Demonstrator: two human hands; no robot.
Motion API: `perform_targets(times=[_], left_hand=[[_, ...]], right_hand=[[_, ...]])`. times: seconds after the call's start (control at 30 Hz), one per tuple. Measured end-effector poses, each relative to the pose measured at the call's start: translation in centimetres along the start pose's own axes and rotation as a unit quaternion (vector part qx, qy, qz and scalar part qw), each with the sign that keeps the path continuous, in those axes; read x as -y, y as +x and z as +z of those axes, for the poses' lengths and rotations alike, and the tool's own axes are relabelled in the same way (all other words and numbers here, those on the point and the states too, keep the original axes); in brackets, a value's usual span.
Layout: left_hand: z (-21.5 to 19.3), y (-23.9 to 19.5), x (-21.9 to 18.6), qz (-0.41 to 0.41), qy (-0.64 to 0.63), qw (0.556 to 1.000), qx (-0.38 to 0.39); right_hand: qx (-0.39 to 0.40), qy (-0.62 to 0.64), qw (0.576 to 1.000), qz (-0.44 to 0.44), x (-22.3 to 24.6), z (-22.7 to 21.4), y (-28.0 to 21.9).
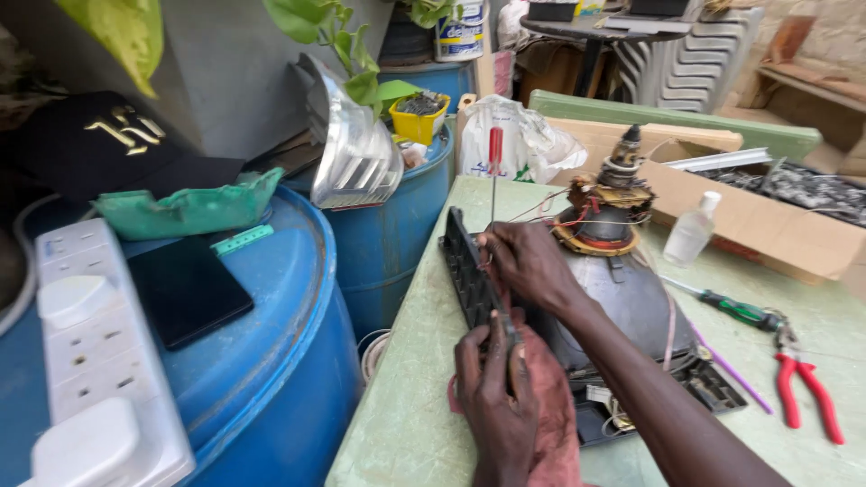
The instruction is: Repairing or disassembling an old CRT television monitor on an outdoor table.
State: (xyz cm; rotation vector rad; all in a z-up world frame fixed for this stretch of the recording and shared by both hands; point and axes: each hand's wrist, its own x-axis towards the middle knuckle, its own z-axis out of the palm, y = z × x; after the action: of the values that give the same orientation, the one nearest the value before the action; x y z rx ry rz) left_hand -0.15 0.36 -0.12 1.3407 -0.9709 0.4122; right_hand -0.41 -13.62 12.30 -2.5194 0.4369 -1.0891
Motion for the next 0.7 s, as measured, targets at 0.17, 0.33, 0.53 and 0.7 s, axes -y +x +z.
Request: perform_targets(times=[0.17, 0.33, 0.53, 0.7], left_hand=[[0.0, 0.0, 0.2, -0.014, -0.011, 1.000, 0.004], [0.2, -0.2, 0.3, -0.010, -0.007, 1.000, 0.003], [0.1, 0.1, 0.2, -0.018, -0.014, 1.000, 0.004], [0.1, -0.1, 0.4, -0.010, -0.006, 1.000, 0.001]], right_hand=[[-0.012, 0.013, 0.999, 0.036, 0.7, -1.5, -0.9], [0.045, 0.119, 0.991, 0.039, 0.9, -1.8, -1.6], [0.056, 0.168, 0.983, 0.046, -0.5, -1.1, -1.8], [0.062, 0.116, 0.991, 0.012, 1.2, -1.5, -2.0]])
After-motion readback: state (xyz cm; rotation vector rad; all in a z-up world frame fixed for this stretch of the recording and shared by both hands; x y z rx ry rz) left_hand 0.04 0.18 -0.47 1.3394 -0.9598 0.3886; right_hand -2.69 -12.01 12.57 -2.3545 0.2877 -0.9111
